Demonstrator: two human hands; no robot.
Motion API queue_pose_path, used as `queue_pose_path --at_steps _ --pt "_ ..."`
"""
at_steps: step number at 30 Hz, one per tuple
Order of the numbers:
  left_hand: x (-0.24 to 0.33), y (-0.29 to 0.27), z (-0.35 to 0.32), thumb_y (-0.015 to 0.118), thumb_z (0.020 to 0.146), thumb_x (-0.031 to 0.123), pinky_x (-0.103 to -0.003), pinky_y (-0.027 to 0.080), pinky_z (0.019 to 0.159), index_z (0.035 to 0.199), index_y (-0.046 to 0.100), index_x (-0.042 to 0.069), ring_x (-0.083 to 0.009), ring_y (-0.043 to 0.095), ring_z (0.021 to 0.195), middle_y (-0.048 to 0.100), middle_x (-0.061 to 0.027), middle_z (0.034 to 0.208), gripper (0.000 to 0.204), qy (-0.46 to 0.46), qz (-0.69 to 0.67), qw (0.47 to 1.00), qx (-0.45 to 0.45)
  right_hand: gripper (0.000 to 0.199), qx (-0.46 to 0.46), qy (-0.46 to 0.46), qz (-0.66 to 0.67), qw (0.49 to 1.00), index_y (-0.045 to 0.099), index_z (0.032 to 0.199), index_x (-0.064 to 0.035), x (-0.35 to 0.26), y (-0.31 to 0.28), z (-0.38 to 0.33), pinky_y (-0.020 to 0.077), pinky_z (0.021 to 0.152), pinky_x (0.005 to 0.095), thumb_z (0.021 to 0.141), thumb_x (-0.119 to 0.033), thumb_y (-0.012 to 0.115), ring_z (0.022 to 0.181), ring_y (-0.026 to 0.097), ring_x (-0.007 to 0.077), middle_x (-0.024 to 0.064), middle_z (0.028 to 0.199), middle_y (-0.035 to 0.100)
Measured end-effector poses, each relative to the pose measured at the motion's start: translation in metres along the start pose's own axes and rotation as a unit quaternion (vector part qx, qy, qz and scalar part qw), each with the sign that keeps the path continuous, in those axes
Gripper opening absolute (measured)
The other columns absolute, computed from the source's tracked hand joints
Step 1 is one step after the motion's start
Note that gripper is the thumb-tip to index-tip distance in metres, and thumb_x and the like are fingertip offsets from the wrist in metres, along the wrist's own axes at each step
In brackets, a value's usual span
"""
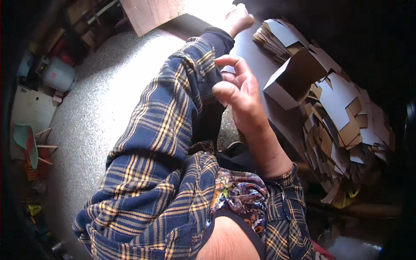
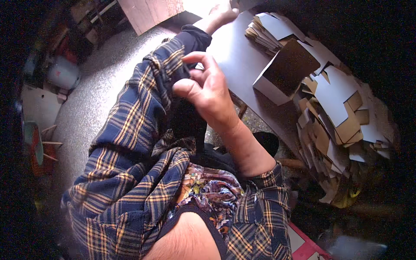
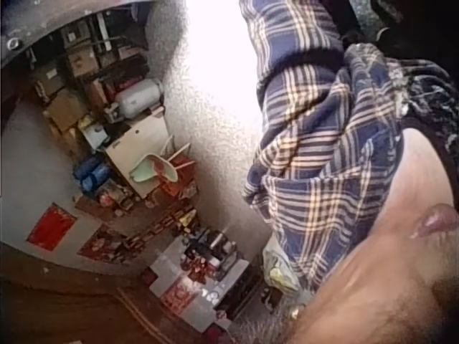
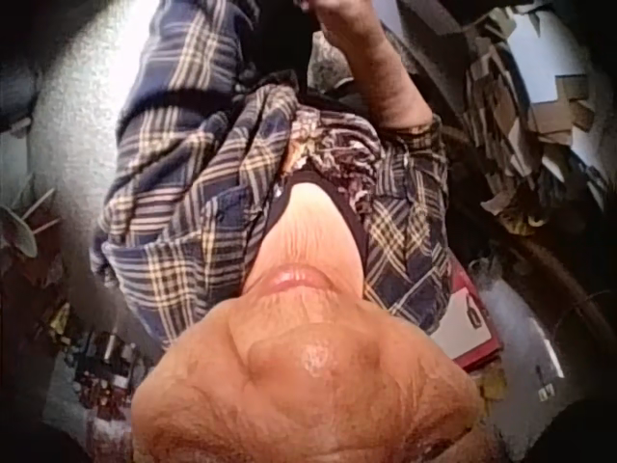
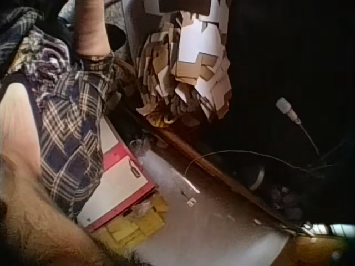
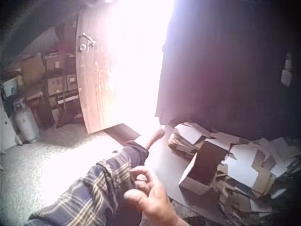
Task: The person picks up a flat cardboard piece from a stack and folds it by hand into a box. This process is repeated with another cardboard piece from the stack.
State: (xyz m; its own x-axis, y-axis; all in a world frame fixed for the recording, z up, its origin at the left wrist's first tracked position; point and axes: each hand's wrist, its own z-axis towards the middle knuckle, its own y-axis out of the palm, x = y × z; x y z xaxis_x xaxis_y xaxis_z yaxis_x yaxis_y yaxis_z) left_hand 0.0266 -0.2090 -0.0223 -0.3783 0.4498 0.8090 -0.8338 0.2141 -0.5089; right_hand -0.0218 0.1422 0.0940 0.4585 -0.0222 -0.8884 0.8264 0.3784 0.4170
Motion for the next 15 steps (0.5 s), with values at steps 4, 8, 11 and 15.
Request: queue_pose_path --at_steps 4,8,11,15 --pt "0.113 0.105 -0.032 0.057 0.084 0.019 -0.047 0.052 0.076 0.115 0.055 0.006 -0.0359 0.064 0.092 0.053 -0.0156 0.116 0.034 0.206 0.417 0.885 -0.007 0.057 0.079 -0.021 -0.182 0.980 0.041 0.127 0.0052 -0.022 -0.053 -0.007 0.0474 0.064 0.0214 0.078 -0.011 0.065 0.073 0.058 0.0078 0.0055 0.083 0.062" --pt "0.102 0.101 -0.048 0.056 0.084 0.021 -0.045 0.051 0.063 0.115 0.054 0.011 -0.0294 0.064 0.085 0.049 -0.0114 0.122 0.033 0.255 0.605 0.752 0.057 0.054 0.016 -0.026 -0.044 0.999 0.049 0.125 0.0038 -0.042 -0.027 0.020 0.0405 0.055 0.0198 0.078 -0.019 0.061 0.061 0.051 0.0055 0.0000 0.074 0.059" --pt "0.113 0.124 -0.053 0.059 0.083 0.021 -0.045 0.052 0.066 0.114 0.056 0.011 -0.0300 0.065 0.084 0.052 -0.0152 0.123 0.033 0.340 0.478 0.810 0.003 0.047 0.003 -0.070 -0.175 0.982 0.052 0.120 0.0036 -0.032 -0.017 0.010 0.0405 0.055 0.0204 0.074 -0.004 0.059 0.062 0.052 0.0058 0.0014 0.074 0.061" --pt "0.095 0.060 -0.015 0.051 0.079 0.019 -0.036 0.056 0.073 0.092 0.067 -0.001 -0.0311 0.067 0.083 0.067 -0.0233 0.086 0.029 -0.124 0.013 0.981 0.151 0.052 0.029 -0.159 -0.337 0.927 0.048 0.124 0.0007 -0.023 0.007 -0.028 0.0362 0.054 0.0213 0.072 -0.002 0.054 0.054 0.043 0.0063 0.0011 0.059 0.047"
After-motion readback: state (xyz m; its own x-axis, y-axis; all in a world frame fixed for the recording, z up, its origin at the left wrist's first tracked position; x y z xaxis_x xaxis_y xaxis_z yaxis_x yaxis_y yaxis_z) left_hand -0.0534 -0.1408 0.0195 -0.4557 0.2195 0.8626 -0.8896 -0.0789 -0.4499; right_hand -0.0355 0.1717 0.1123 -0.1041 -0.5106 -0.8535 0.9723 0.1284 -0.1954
